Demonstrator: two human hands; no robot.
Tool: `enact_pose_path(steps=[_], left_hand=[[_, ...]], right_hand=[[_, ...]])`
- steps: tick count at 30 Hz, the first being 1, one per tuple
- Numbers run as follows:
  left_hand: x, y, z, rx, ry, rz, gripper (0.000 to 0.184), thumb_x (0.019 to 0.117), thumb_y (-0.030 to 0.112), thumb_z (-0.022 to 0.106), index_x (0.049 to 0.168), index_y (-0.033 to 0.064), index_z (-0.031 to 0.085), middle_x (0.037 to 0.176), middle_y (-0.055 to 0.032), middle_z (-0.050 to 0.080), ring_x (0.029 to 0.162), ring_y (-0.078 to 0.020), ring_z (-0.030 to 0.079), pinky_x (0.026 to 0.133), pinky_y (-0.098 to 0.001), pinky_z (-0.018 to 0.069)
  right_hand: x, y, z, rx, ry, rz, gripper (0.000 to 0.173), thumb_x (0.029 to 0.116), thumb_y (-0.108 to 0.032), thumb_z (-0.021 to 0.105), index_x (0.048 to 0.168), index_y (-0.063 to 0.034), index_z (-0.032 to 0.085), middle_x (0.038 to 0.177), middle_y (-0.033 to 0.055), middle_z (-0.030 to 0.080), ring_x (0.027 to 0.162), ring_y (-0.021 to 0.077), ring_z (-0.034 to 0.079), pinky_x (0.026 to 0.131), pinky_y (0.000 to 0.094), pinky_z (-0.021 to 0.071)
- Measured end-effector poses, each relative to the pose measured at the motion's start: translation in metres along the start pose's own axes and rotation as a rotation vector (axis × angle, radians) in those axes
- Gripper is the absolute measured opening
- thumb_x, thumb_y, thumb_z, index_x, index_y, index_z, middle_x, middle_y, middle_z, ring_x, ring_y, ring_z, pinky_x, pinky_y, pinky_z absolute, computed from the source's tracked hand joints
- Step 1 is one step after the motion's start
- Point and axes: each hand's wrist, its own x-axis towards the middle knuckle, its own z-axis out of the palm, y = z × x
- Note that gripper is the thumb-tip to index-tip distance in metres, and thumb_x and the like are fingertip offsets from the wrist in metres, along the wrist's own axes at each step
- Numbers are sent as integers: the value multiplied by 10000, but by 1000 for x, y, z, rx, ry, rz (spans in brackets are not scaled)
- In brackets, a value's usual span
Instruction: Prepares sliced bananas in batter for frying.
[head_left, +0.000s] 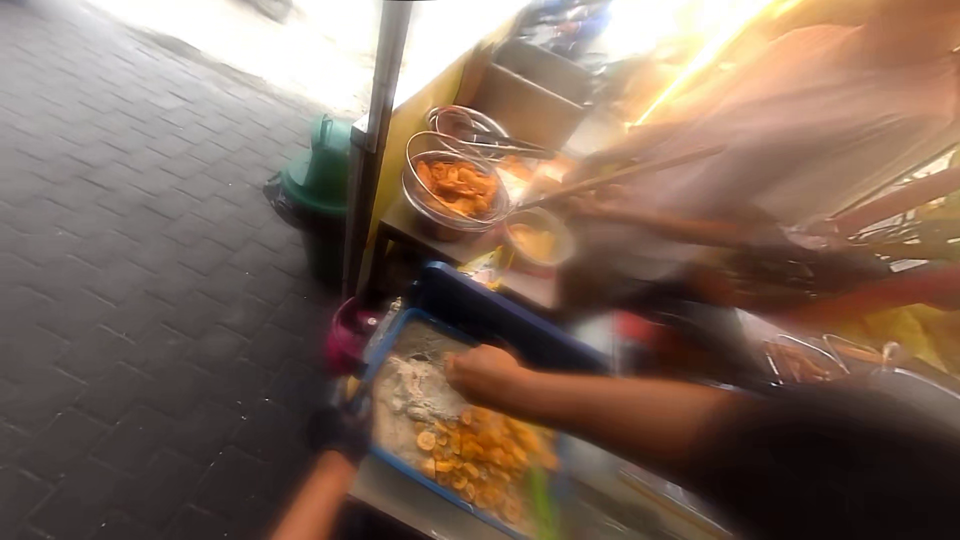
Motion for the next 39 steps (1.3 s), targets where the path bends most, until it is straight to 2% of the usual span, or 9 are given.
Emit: enact_pose_path(steps=[6, 8, 11, 21, 25, 33, 35, 38, 39], left_hand=[[8, -14, 15, 4, 74, 34, 553, 957, 499, 608, 1336, 96, 642, 1223, -137, 708, 1165, -311, 667, 1015, -549, 501], [1, 8, -16, 48, -180, -63, 582, 1033, 463, 552, 1491, 109, 498, 1399, -147, 614, 1316, -315, 569, 1104, -541, 410], [-6, 6, -4, 50, 12, 18, 534, 1009, 453, 587, 1400, 89, 596, 1246, -178, 693, 1178, -348, 655, 1018, -568, 475], [-14, 14, -16, -53, -49, 2, 552, 1023, 426, 584, 1414, 36, 573, 1328, -213, 643, 1286, -354, 584, 1099, -546, 409], [-6, -1, -5, -126, -6, 53, 567, 1008, 447, 611, 1373, 13, 596, 1252, -227, 674, 1228, -377, 616, 1066, -562, 439], [5, -19, 17, -238, 127, 128, 564, 959, 420, 664, 1329, -5, 632, 1192, -217, 706, 1159, -344, 666, 1035, -511, 490], [-9, -1, -8, -221, -37, 82, 568, 1015, 392, 625, 1406, -16, 563, 1301, -247, 648, 1265, -371, 594, 1098, -536, 413], [6, -25, 24, -184, 218, 195, 573, 957, 489, 624, 1292, 27, 669, 1141, -192, 728, 1097, -335, 693, 984, -528, 518], [6, -22, 14, -177, 91, 163, 593, 987, 491, 606, 1364, 33, 618, 1244, -190, 692, 1194, -329, 647, 1055, -527, 466]], right_hand=[[11, 14, 14, 21, 11, -34, 153, 971, -77, 602, 1109, -61, 666, 1011, 172, 693, 937, 391, 697, 702, 600, 565], [-1, 19, 6, -2, 33, -51, 135, 992, -111, 592, 1090, -76, 678, 981, 153, 692, 912, 377, 696, 676, 585, 556], [-30, 25, -5, -31, 28, -32, 155, 1007, -123, 573, 1129, -81, 658, 961, 147, 684, 899, 365, 697, 672, 562, 556], [-137, 31, 7, 20, -48, 40, 294, 1031, -28, 461, 1310, -39, 552, 973, 208, 677, 931, 421, 694, 750, 564, 553], [-112, 0, 16, 62, -109, 60, 281, 1023, 14, 441, 1298, 24, 501, 997, 258, 662, 956, 471, 687, 766, 605, 553], [-39, -40, 28, 199, -68, 71, 223, 1021, 19, 426, 1171, 66, 585, 1081, 283, 661, 1010, 481, 676, 762, 639, 547], [-35, -43, 32, 207, -51, 55, 227, 1032, 1, 422, 1166, 61, 596, 1092, 275, 664, 1020, 469, 677, 771, 628, 547], [-53, -28, 28, 161, -1, 16, 210, 1026, -2, 438, 1133, 31, 616, 1045, 251, 673, 983, 451, 683, 747, 615, 552], [-65, -23, 24, 148, 12, 13, 198, 1024, -1, 446, 1116, 25, 620, 1026, 245, 672, 963, 445, 685, 730, 608, 550]])
